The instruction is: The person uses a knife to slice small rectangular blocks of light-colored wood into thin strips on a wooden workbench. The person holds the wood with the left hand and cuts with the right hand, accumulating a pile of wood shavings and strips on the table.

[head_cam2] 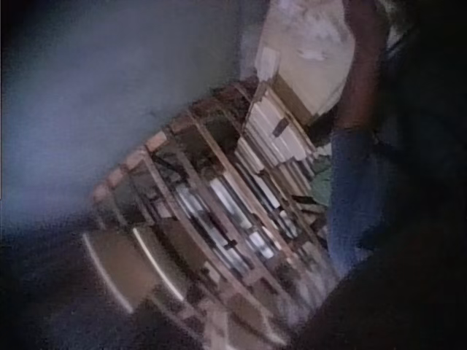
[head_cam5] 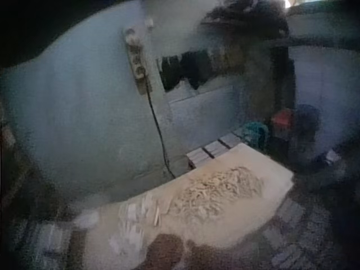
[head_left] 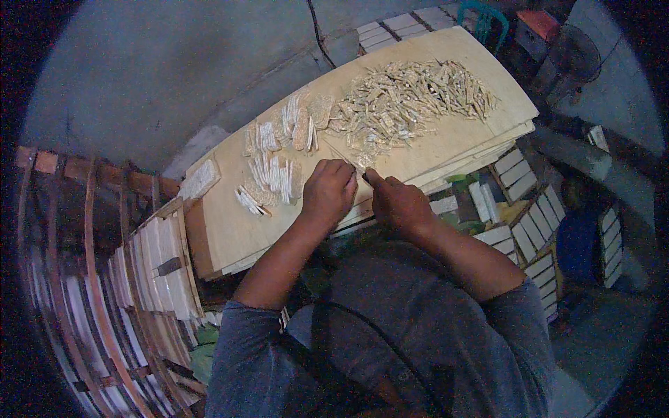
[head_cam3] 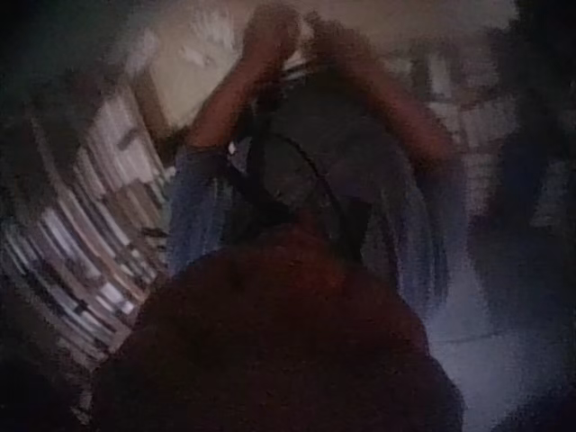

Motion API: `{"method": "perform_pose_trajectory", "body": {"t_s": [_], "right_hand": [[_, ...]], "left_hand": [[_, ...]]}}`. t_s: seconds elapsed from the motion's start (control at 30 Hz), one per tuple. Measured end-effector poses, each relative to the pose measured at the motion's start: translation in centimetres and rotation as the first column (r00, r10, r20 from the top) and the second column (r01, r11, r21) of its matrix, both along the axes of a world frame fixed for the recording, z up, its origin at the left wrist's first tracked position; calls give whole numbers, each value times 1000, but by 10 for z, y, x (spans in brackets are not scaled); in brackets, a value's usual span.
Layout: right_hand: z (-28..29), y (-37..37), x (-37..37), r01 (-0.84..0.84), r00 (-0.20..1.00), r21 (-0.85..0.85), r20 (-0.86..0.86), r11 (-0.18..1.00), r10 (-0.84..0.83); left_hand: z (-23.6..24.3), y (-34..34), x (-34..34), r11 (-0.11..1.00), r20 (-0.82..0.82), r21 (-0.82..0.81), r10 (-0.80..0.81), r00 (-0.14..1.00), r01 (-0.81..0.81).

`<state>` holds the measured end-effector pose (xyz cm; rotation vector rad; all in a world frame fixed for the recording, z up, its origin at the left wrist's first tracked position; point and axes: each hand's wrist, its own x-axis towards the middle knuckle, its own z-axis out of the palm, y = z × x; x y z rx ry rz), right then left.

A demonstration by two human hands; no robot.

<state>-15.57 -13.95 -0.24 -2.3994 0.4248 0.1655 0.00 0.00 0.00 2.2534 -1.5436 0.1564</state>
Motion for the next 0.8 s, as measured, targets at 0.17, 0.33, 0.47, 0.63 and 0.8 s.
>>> {"method": "perform_pose_trajectory", "body": {"t_s": [0.17, 0.33, 0.47, 0.63, 0.8], "right_hand": [[-57, -3, -71, 95, 995, 25, 36, 995, -96], [-33, -9, -78, 51, 983, 104, 171, 993, -68], [-26, -3, -14, 51, 993, -25, 111, 998, -48], [-39, 7, -23, 82, 992, -29, 99, 996, -79], [-42, -3, -77, 60, 996, 55, 62, 997, -63]], "left_hand": [[-20, -4, -9, 997, -15, -70, -37, 999, 36], [-21, -1, -2, 997, -12, -70, -17, 1000, 16], [-13, -3, 3, 999, 15, -36, -29, 999, 29], [-9, 2, 1, 997, -27, -64, -40, 999, 38], [-19, 2, 0, 998, -9, -65, -15, 1000, 14]]}}
